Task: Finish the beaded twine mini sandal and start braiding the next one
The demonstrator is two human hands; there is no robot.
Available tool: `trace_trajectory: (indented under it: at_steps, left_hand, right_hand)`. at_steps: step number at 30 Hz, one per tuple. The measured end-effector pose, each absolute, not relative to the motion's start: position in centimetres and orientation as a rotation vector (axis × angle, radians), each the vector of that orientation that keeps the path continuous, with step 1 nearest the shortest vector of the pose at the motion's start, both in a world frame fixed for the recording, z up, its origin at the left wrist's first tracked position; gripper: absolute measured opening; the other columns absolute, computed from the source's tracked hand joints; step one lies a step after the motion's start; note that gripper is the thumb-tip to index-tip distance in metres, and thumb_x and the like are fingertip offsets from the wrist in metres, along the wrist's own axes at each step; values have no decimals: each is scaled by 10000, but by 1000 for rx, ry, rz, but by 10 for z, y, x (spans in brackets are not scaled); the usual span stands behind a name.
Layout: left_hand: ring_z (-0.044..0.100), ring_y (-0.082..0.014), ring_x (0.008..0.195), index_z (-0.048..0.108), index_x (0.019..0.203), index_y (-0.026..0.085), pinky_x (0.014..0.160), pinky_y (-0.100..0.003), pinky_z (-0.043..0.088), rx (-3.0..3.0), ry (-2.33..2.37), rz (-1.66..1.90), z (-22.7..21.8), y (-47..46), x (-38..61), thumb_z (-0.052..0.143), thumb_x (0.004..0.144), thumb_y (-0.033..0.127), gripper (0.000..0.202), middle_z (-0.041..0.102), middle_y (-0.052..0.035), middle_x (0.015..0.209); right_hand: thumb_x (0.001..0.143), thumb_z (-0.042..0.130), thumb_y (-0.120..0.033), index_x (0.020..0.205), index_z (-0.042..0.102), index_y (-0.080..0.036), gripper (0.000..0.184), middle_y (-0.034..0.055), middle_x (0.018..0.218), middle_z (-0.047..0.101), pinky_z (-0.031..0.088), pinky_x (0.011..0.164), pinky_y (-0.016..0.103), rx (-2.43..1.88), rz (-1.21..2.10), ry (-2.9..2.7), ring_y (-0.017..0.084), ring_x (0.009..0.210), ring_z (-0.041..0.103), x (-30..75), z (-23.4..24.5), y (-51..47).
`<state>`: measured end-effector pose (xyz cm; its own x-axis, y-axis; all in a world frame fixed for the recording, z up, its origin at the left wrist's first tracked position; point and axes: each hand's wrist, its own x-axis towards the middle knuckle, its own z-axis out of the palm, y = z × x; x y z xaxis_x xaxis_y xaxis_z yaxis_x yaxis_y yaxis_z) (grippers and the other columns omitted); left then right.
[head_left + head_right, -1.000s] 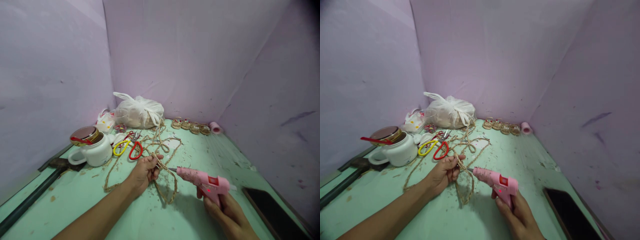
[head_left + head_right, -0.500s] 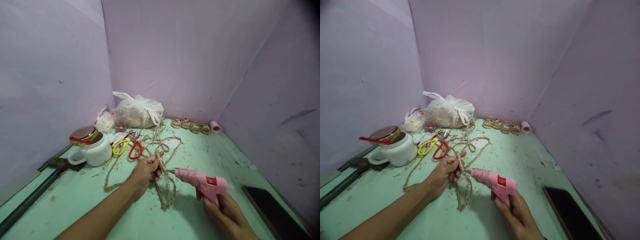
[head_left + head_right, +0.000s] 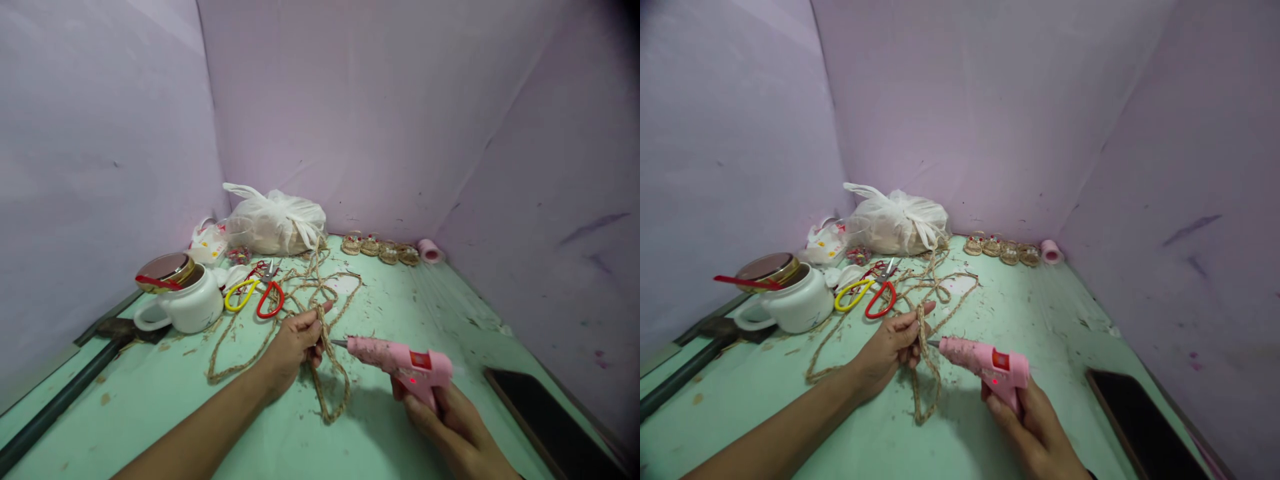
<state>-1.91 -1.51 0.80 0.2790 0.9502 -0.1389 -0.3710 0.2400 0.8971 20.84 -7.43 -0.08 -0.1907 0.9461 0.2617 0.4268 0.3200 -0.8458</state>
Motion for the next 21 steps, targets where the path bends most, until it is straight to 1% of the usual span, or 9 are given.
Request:
trace_trajectory:
  at_steps: [5, 10, 18, 21]
  left_hand:
    - [380, -62, 472, 569, 1168, 187, 402, -164, 368, 910, 764, 1046, 7, -15, -18, 650, 715, 344, 486, 449, 38, 610]
    - [405, -64, 486, 548, 1194, 204, 407, -166, 390, 924, 769, 997, 8, -16, -18, 638, 727, 325, 491, 462, 29, 645]
    - [403, -74, 477, 504, 1246, 200, 424, -177, 395, 948, 774, 962, 7, -17, -19, 638, 725, 344, 557, 446, 38, 572]
    - [398, -73, 469, 495, 1254, 196, 424, -179, 390, 960, 799, 954, 7, -17, -18, 645, 716, 358, 582, 437, 45, 552]
  right_hand:
    - [799, 547, -332, 867, 631, -233, 147, 30, 743, 651, 524, 584, 267, -1256, 799, -1772, 195, 654, 600, 209, -1, -75]
    - [815, 521, -360, 891, 611, -232, 174, 35, 762, 644, 520, 609, 283, -1270, 837, -1773, 200, 681, 596, 210, -4, -75]
    - [797, 533, -404, 846, 621, -216, 213, 36, 742, 633, 510, 604, 290, -1279, 855, -1682, 201, 667, 581, 204, 1, -77]
    - [785, 545, -419, 848, 628, -215, 228, 32, 756, 636, 502, 634, 287, -1297, 862, -1612, 201, 697, 580, 200, 3, -80]
